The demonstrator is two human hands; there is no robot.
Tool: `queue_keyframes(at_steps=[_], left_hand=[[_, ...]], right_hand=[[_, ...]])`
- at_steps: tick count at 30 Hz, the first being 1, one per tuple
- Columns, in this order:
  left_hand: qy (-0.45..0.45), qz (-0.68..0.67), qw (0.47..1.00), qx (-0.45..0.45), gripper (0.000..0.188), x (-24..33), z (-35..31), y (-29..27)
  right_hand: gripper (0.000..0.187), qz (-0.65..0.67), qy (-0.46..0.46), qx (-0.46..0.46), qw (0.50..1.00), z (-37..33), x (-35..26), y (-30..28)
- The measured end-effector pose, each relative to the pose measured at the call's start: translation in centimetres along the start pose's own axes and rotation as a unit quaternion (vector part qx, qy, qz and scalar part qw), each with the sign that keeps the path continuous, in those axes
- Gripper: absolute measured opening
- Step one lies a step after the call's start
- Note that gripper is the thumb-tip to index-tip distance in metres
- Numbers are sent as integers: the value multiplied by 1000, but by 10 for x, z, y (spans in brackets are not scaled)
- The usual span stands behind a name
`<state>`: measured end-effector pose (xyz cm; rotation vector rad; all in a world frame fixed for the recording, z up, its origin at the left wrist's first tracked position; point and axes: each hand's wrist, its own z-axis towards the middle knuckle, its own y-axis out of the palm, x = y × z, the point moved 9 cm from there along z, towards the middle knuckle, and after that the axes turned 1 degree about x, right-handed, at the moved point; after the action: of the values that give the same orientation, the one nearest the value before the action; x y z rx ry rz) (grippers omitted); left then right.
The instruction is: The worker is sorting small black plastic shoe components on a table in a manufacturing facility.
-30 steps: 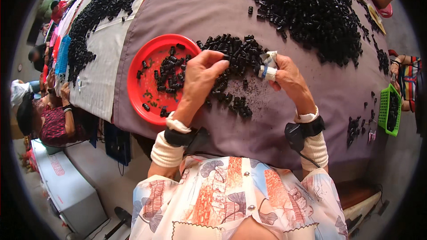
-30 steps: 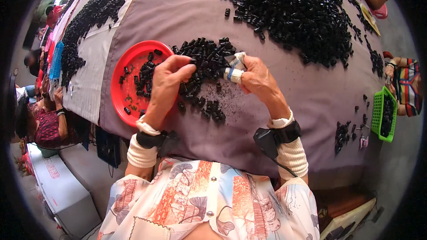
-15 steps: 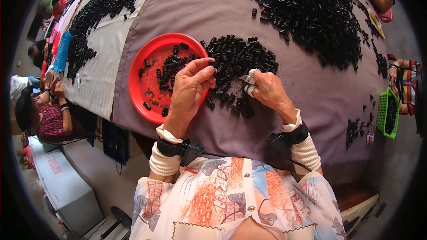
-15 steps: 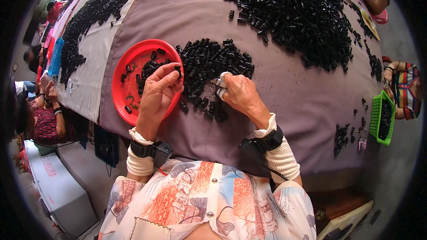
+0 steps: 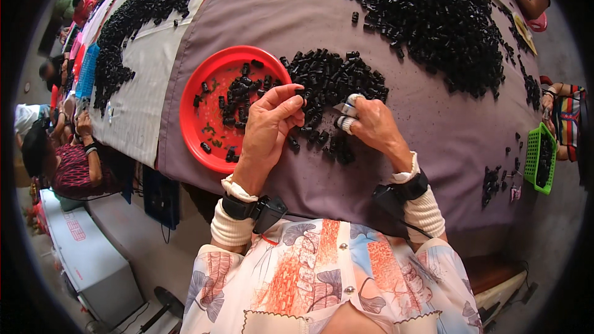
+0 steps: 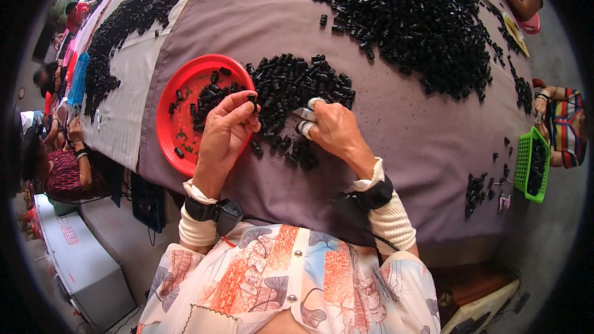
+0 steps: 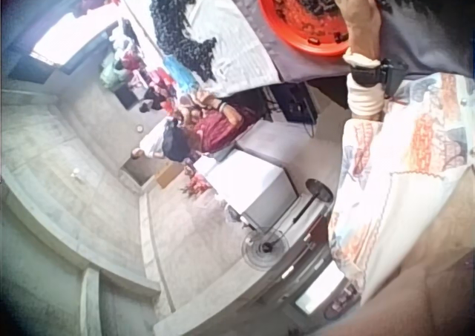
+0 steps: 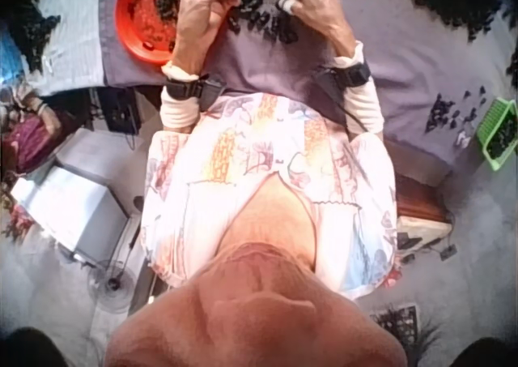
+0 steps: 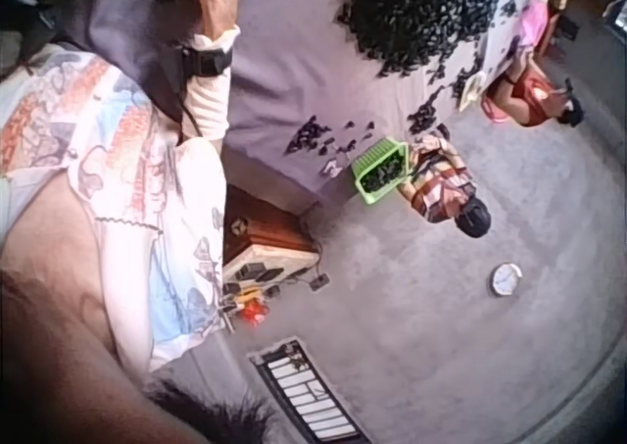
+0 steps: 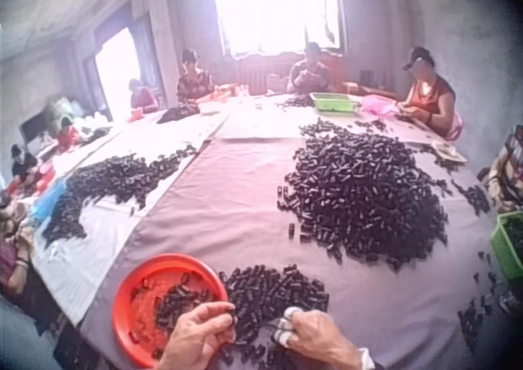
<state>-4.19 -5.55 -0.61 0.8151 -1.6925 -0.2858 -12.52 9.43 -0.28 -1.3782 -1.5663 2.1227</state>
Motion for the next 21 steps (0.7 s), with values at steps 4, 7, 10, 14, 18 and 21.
queue_keyframes(at_steps=[4, 7, 10, 14, 18, 21], left_hand=[[6, 2, 1000, 6, 22, 3, -3, -3], [6, -14, 1000, 1, 22, 4, -4, -2], [3, -39, 999, -5, 22, 3, -2, -1], [-12, -89, 996, -27, 23, 3, -2, 8], [-29, -151, 986, -67, 26, 2, -3, 20], [-41, -180, 979, -92, 28, 2, -6, 35]], right_hand=[[15, 251, 17, 73, 965, -34, 33, -42], [22, 190, 113, 179, 959, -94, 119, -98], [19, 110, 336, 171, 919, -152, 168, -140], [18, 32, 435, 194, 878, -224, 221, -165], [17, -12, 449, 217, 867, -237, 226, -180], [15, 104, 372, 263, 884, -211, 208, -184]])
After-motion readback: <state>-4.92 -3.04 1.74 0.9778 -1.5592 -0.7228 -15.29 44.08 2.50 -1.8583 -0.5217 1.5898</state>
